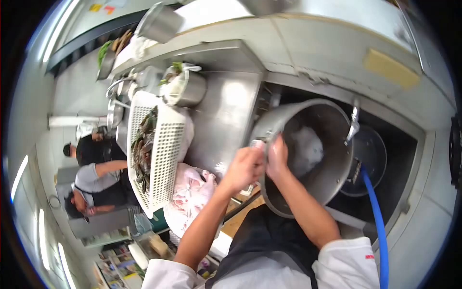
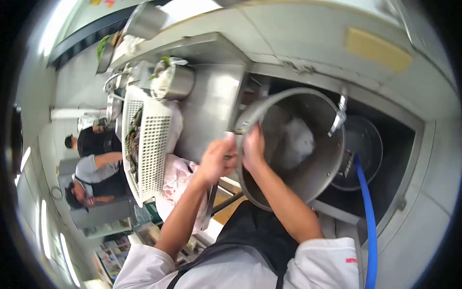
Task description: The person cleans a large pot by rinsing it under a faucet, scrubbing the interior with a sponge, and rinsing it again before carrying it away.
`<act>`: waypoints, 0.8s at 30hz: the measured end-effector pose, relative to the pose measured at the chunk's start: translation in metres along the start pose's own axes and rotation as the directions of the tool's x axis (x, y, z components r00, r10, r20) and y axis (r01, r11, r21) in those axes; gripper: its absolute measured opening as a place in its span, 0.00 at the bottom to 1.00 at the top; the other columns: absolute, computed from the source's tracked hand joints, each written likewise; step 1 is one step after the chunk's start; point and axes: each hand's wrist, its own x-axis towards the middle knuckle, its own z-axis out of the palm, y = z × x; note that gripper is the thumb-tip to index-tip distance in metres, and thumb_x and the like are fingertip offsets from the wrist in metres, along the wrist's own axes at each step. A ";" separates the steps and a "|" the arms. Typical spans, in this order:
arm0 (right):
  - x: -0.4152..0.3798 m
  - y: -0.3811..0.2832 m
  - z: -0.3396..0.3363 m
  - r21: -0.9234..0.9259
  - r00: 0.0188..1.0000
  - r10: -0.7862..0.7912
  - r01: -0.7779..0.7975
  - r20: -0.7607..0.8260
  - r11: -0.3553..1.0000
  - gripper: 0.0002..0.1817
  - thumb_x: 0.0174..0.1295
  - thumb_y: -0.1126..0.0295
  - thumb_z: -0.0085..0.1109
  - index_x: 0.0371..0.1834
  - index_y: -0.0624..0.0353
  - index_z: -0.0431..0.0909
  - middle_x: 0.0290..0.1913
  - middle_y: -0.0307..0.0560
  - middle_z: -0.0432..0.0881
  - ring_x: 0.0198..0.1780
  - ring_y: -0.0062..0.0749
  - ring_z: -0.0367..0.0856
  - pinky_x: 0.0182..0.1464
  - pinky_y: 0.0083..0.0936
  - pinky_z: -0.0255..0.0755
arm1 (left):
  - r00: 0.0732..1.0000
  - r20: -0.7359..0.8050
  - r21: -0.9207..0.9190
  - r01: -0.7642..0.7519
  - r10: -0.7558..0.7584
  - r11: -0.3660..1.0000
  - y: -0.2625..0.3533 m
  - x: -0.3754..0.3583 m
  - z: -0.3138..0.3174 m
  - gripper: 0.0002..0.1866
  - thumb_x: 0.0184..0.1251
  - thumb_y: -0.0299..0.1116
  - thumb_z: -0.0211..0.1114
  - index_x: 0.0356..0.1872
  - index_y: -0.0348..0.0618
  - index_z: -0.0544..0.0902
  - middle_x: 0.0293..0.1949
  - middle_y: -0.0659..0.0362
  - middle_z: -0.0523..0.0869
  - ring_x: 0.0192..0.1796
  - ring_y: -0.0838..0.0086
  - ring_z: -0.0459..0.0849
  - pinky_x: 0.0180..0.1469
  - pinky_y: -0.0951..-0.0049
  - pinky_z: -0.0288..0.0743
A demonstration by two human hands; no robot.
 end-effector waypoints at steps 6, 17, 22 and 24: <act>-0.067 0.045 -0.122 -0.946 0.952 0.079 0.303 0.295 -0.116 0.17 0.58 0.72 0.38 0.47 0.63 0.72 0.42 0.58 0.77 0.49 0.47 0.74 0.51 0.29 0.64 | 0.987 0.018 0.043 -0.163 0.163 0.986 -0.016 0.002 -0.008 0.25 0.65 0.54 0.45 0.15 0.46 0.64 0.10 0.67 0.61 0.11 0.82 0.59 0.12 0.79 0.52; -0.139 -0.087 -0.033 -0.994 0.834 -0.542 0.079 0.106 -0.072 0.14 0.55 0.67 0.48 0.42 0.63 0.76 0.34 0.43 0.78 0.34 0.23 0.74 0.37 0.23 0.68 | 0.755 -0.063 0.183 -0.634 0.653 0.751 -0.053 -0.012 -0.029 0.29 0.62 0.52 0.51 0.51 0.35 0.63 0.36 0.43 0.76 0.34 0.61 0.79 0.41 0.65 0.70; -0.125 -0.057 0.183 -0.761 0.718 -0.496 0.629 0.488 0.160 0.23 0.55 0.64 0.49 0.53 0.65 0.65 0.47 0.48 0.72 0.47 0.29 0.73 0.49 0.23 0.67 | 0.674 -0.091 0.343 -0.670 0.733 0.658 -0.080 -0.081 -0.074 0.30 0.60 0.48 0.55 0.55 0.34 0.64 0.46 0.44 0.70 0.42 0.57 0.75 0.47 0.64 0.68; -0.052 -0.049 0.242 -0.683 0.628 -0.300 0.718 0.718 -0.134 0.24 0.52 0.62 0.53 0.50 0.65 0.69 0.48 0.48 0.73 0.47 0.30 0.72 0.53 0.26 0.63 | 0.727 0.018 0.320 -0.655 0.686 0.685 -0.092 -0.109 -0.098 0.28 0.60 0.48 0.55 0.52 0.33 0.67 0.46 0.46 0.72 0.45 0.59 0.75 0.48 0.67 0.68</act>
